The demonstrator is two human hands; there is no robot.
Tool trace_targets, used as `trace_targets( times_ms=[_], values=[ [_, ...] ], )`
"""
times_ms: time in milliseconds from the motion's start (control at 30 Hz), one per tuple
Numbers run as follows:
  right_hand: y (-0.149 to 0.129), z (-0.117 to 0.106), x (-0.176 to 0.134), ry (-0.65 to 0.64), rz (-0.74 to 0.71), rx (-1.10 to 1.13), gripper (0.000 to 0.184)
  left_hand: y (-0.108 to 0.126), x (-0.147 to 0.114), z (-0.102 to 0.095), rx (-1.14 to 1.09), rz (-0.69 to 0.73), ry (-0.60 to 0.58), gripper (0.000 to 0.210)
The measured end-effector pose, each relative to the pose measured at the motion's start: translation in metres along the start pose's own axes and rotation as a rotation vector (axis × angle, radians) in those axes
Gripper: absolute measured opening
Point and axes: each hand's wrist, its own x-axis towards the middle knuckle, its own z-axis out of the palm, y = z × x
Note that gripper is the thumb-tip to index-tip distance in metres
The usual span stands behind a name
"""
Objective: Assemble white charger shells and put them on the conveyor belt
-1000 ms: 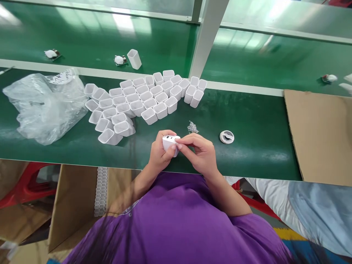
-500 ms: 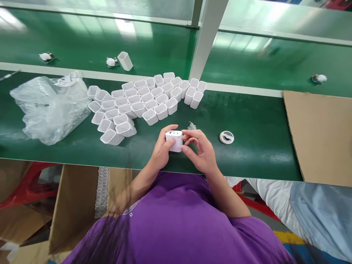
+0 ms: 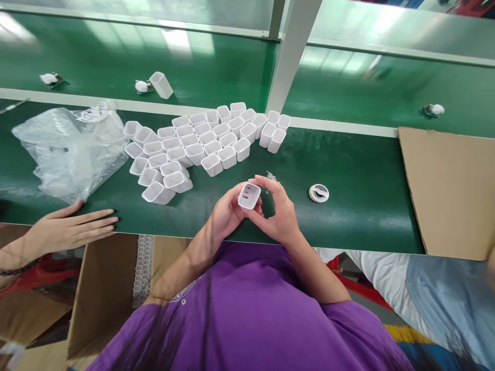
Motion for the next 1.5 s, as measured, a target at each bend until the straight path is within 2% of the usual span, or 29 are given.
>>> trace_targets(
  times_ms=[267,367,433,500,600,733,800,867,1067,1200,1267,1400,1433,1500],
  values=[
    [-0.003,-0.005,0.003,-0.064,0.003,-0.059,0.039,-0.006,0.000,-0.004,0.053,0.031,-0.049,0.035],
    [-0.003,-0.023,0.008,-0.146,0.029,-0.050,0.035,-0.009,-0.001,-0.004,0.108,0.093,-0.013,0.037],
    [0.004,-0.044,0.016,-0.149,0.071,-0.047,0.035,-0.009,-0.002,-0.005,0.131,0.119,-0.005,0.041],
    [0.019,-0.067,0.030,-0.102,0.090,-0.080,0.036,-0.009,-0.002,-0.005,0.141,0.131,-0.004,0.043],
    [0.059,-0.100,0.063,-0.043,0.114,-0.181,0.036,-0.008,-0.002,-0.005,0.158,0.143,0.005,0.040],
    [0.125,-0.125,0.121,0.037,0.361,-0.245,0.040,-0.009,0.001,-0.008,0.200,0.131,0.004,0.040],
    [0.149,-0.125,0.148,0.058,0.475,-0.279,0.041,-0.010,0.002,-0.009,0.214,0.128,-0.005,0.041],
    [0.163,-0.119,0.170,0.062,0.512,-0.309,0.040,-0.011,0.003,-0.011,0.217,0.136,-0.019,0.041],
    [0.171,-0.100,0.198,0.020,0.528,-0.419,0.037,-0.012,0.004,-0.010,0.274,0.150,0.031,0.043],
    [0.162,-0.099,0.197,0.007,0.512,-0.480,0.058,-0.012,0.003,-0.010,0.325,0.184,0.003,0.044],
    [0.149,-0.102,0.187,0.003,0.454,-0.499,0.061,-0.013,0.002,-0.010,0.358,0.200,-0.013,0.042],
    [0.110,-0.107,0.136,-0.078,0.312,-0.492,0.036,-0.016,0.000,-0.011,0.472,0.237,-0.022,0.034],
    [0.099,-0.106,0.118,-0.145,0.264,-0.479,0.027,-0.017,-0.001,-0.011,0.508,0.243,-0.024,0.032],
    [0.082,-0.098,0.081,-0.364,0.107,-0.464,0.017,-0.017,-0.002,-0.011,0.584,0.251,-0.024,0.030]
  ],
)
